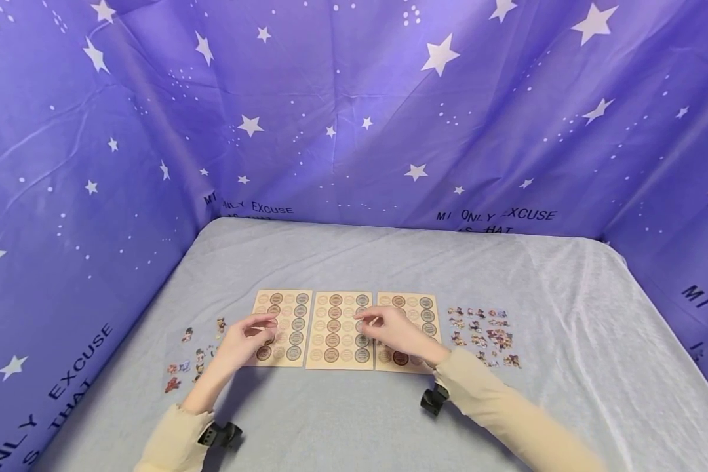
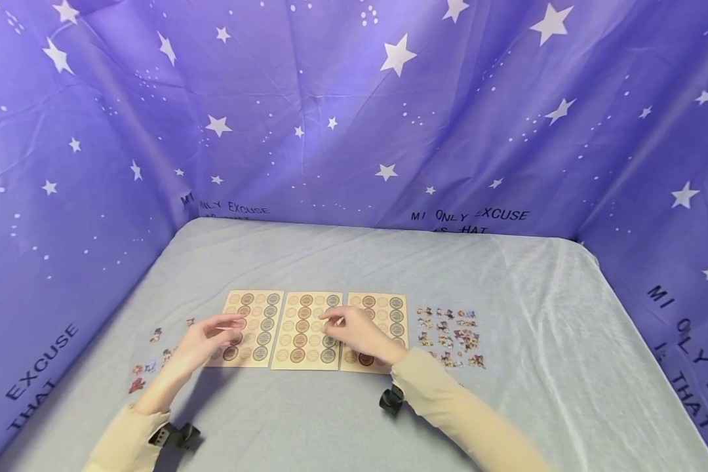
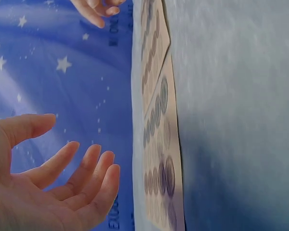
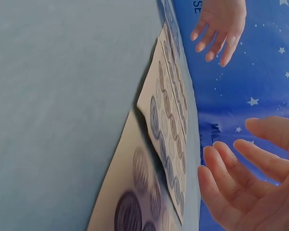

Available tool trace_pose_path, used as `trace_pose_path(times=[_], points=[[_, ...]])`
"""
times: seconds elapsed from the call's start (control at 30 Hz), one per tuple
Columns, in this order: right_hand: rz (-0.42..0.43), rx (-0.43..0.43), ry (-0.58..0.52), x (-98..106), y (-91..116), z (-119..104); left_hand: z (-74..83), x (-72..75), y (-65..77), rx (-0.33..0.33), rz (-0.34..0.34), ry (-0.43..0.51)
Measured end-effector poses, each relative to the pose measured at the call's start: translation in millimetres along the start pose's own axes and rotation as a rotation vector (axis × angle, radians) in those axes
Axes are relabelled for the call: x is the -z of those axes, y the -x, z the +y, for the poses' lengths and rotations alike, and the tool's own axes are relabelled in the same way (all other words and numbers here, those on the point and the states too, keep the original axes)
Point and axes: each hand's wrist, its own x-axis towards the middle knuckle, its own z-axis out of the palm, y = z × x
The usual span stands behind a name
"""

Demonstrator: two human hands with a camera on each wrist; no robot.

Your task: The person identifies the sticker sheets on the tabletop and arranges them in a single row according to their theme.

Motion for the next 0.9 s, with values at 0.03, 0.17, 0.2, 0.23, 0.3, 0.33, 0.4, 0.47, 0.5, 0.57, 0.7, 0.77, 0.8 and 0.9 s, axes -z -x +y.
trace_pose_path(times=[0.03,0.17,0.2,0.23,0.3,0.33,0.4,0.47,0.5,0.57,0.7,0.77,0.8,0.9], points=[[-0.003,0.0,-0.003,-2,-2,-2,-1.4,3.2,0.9,0.005,0.007,0.002],[-0.008,0.005,-0.001,-11,-11,-5,-8.7,14.3,3.1,-0.006,0.033,0.042],[-0.013,0.005,-0.012,-13,-13,-6,-16.8,17.2,1.6,-0.029,0.033,0.041],[-0.019,0.007,-0.03,-15,-15,-6,-18.4,19.6,2.1,-0.03,0.039,0.039],[-0.038,0.008,-0.087,-18,-18,-12,-28.1,24.3,1.5,-0.034,0.048,0.032],[-0.043,0.011,-0.097,-20,-19,-13,-31.0,26.7,2.1,-0.037,0.05,0.03],[-0.053,0.01,-0.118,-24,-22,-16,-36.1,31.7,3.9,-0.046,0.056,0.041],[-0.052,0.012,-0.117,-29,-26,-18,-40.3,37.0,6.3,-0.067,0.074,0.064],[-0.048,0.015,-0.102,-33,-29,-16,-40.7,40.4,8.0,-0.077,0.075,0.068],[-0.049,0.003,-0.098,-38,-33,-19,-54.3,45.5,7.0,-0.103,0.092,0.083],[-0.052,0.002,-0.091,-48,-39,-22,-85.5,55.5,3.9,-0.096,0.108,0.105],[-0.054,0.011,-0.094,-55,-42,-23,-97.8,59.4,3.8,-0.066,0.129,0.115],[-0.056,0.017,-0.094,-58,-43,-24,-102.4,61.5,4.3,-0.053,0.139,0.117],[-0.065,0.023,-0.109,-68,-47,-28,-110.9,67.2,7.0,-0.009,0.175,0.105]])
